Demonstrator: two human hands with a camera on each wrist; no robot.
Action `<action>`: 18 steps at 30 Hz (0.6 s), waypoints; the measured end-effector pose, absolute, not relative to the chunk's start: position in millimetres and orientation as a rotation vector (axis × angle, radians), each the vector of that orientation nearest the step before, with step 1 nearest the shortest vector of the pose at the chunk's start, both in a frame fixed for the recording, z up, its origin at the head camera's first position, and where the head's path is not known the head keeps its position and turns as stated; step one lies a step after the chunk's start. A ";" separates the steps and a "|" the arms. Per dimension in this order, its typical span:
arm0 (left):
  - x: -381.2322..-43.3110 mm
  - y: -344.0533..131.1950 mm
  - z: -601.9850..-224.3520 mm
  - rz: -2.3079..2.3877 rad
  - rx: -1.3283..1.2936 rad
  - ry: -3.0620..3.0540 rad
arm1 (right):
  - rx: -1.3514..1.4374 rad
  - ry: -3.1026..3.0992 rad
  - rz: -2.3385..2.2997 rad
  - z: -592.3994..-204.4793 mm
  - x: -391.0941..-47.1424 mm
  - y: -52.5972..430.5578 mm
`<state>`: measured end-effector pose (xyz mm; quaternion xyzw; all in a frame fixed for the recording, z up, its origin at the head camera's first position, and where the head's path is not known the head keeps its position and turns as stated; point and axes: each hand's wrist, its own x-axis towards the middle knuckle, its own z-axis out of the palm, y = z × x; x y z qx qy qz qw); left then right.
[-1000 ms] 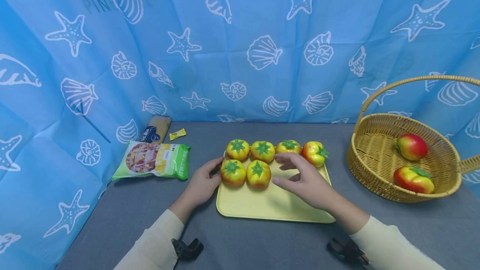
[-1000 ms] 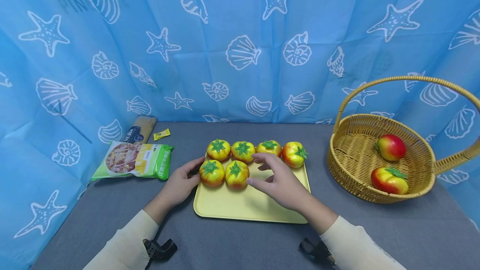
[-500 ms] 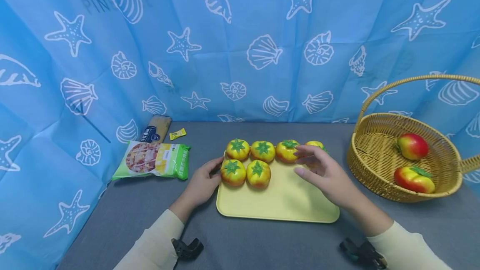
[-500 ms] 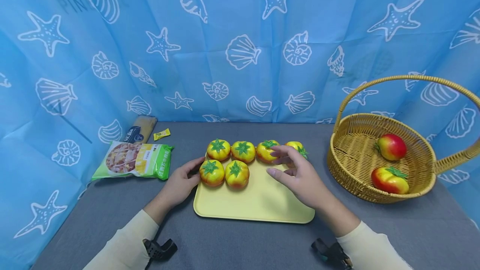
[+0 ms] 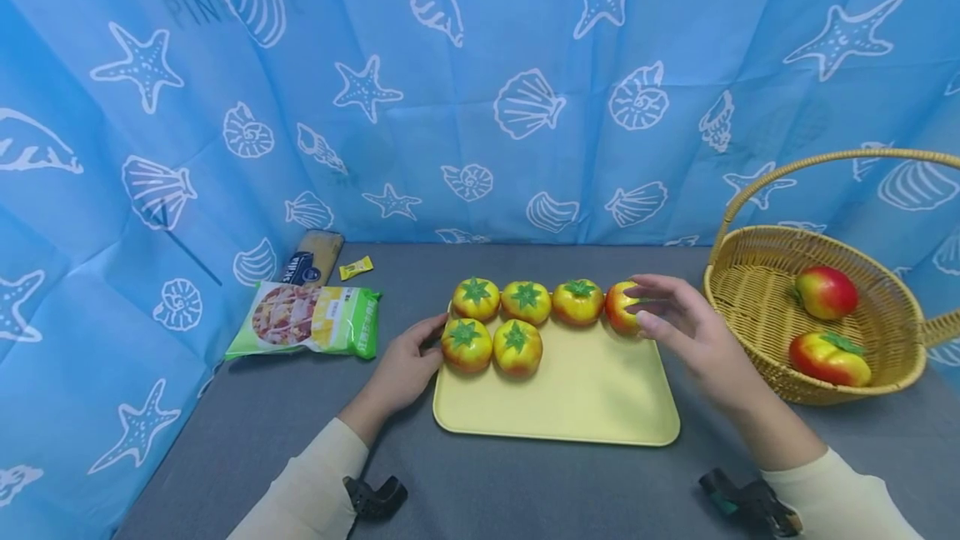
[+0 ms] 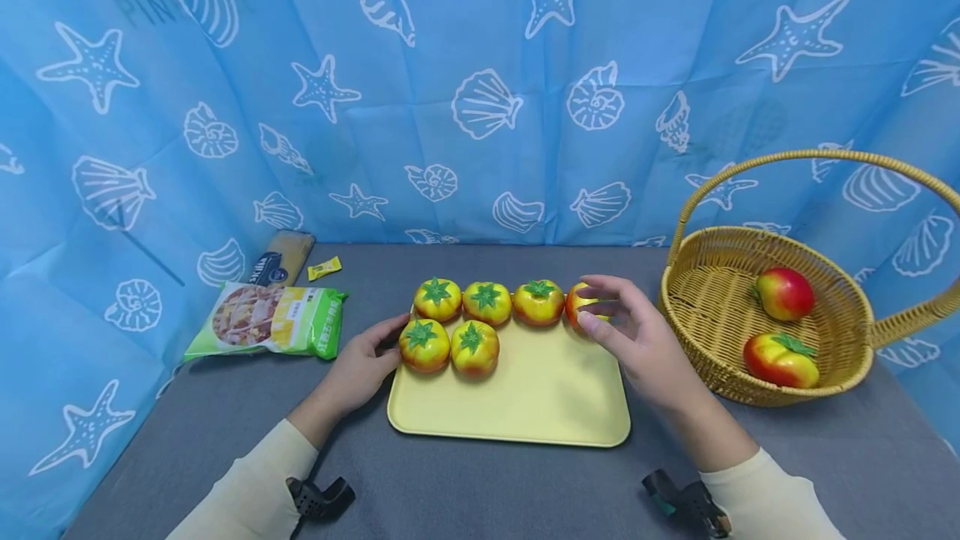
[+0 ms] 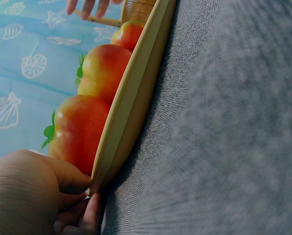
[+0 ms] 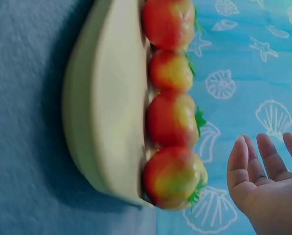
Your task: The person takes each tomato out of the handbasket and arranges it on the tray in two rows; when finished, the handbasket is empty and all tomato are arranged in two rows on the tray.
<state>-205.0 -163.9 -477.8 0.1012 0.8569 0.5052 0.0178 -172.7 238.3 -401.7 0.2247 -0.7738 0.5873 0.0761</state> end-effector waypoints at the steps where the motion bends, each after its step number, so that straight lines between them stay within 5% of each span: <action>1: -205.1 -163.7 -478.0 1.568 0.315 2.660 | 0.670 -2.310 1.767 -400.9 -173.0 240.7; 18: -205.2 -162.7 -478.1 1.581 0.293 2.641 | 0.601 -2.005 2.027 -382.5 -173.7 281.1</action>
